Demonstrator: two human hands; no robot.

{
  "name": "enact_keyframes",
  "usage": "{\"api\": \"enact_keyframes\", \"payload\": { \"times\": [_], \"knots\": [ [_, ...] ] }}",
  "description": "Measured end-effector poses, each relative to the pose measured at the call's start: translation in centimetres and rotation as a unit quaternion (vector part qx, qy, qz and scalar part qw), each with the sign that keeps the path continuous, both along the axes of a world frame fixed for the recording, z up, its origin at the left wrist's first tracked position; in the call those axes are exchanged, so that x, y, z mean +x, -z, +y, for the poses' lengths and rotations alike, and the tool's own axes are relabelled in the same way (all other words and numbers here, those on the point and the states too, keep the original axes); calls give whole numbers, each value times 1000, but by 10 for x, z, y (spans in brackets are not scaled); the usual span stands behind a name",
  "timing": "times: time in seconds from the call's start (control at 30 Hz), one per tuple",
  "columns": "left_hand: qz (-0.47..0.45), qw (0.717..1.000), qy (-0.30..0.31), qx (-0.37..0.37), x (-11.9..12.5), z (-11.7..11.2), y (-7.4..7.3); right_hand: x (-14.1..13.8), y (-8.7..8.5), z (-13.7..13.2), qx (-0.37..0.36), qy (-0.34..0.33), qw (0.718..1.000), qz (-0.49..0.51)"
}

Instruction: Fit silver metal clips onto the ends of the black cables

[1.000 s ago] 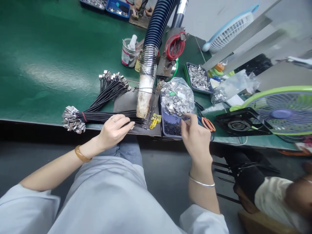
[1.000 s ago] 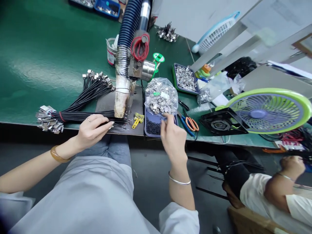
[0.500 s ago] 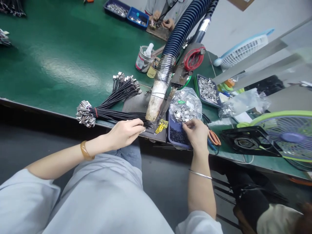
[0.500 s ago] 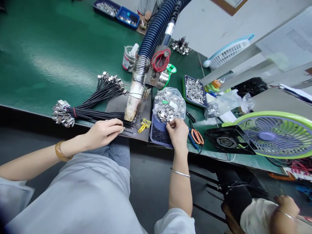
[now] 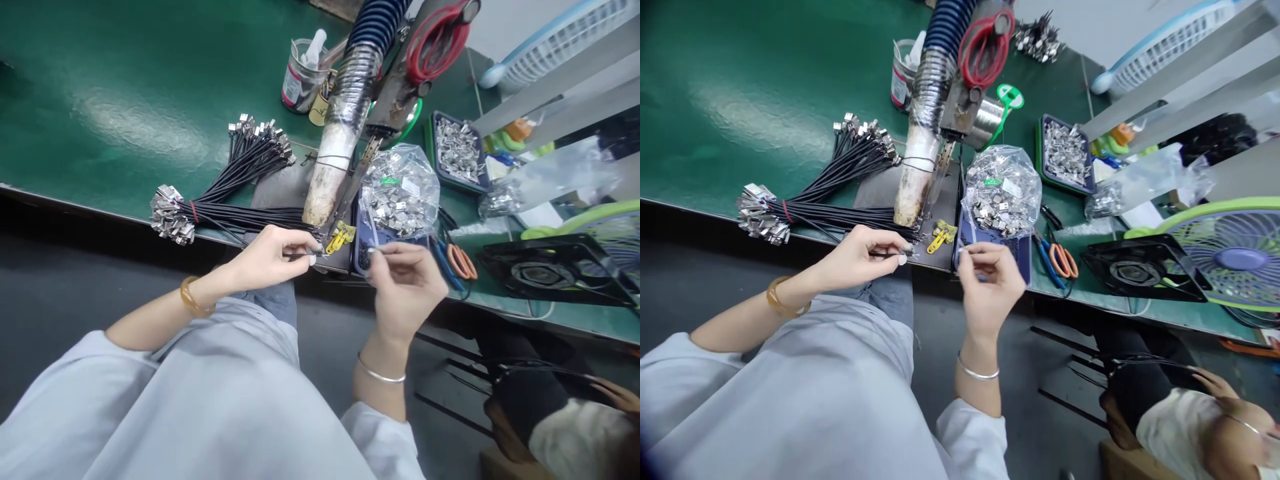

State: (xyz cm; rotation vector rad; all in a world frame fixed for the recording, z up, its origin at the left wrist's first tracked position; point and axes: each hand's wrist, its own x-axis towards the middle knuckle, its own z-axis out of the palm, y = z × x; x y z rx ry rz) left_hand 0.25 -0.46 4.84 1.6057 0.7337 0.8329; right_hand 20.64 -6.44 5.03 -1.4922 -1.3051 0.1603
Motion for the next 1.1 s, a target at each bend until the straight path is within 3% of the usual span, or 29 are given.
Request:
{"api": "enact_keyframes", "payload": {
  "times": [0.17, 0.3, 0.4, 0.6, 0.73, 0.93, 1.1],
  "knots": [
    [-30, 997, -41, -64, 4, -4, 7, -42, 14, -16, 54, -21, 996, 68],
    [-39, 998, -39, -43, 6, -4, 7, -45, 24, -11, -18, -82, 986, 143],
    [-15, 1000, -16, -20, 5, -4, 7, -44, 27, -8, -32, -105, 980, 166],
    [30, 999, 6, 38, 4, -5, 6, -46, 24, -10, -41, -99, 987, 120],
    [41, 998, -1, 37, 6, -7, 6, -51, 26, -11, -7, -74, 995, 64],
    [-38, 995, -13, -92, 11, -9, 8, -57, 35, -13, 87, -14, 990, -107],
    [-67, 987, -21, -145, 11, -9, 11, -53, 33, -15, 102, 31, 992, -70]
  ]
}}
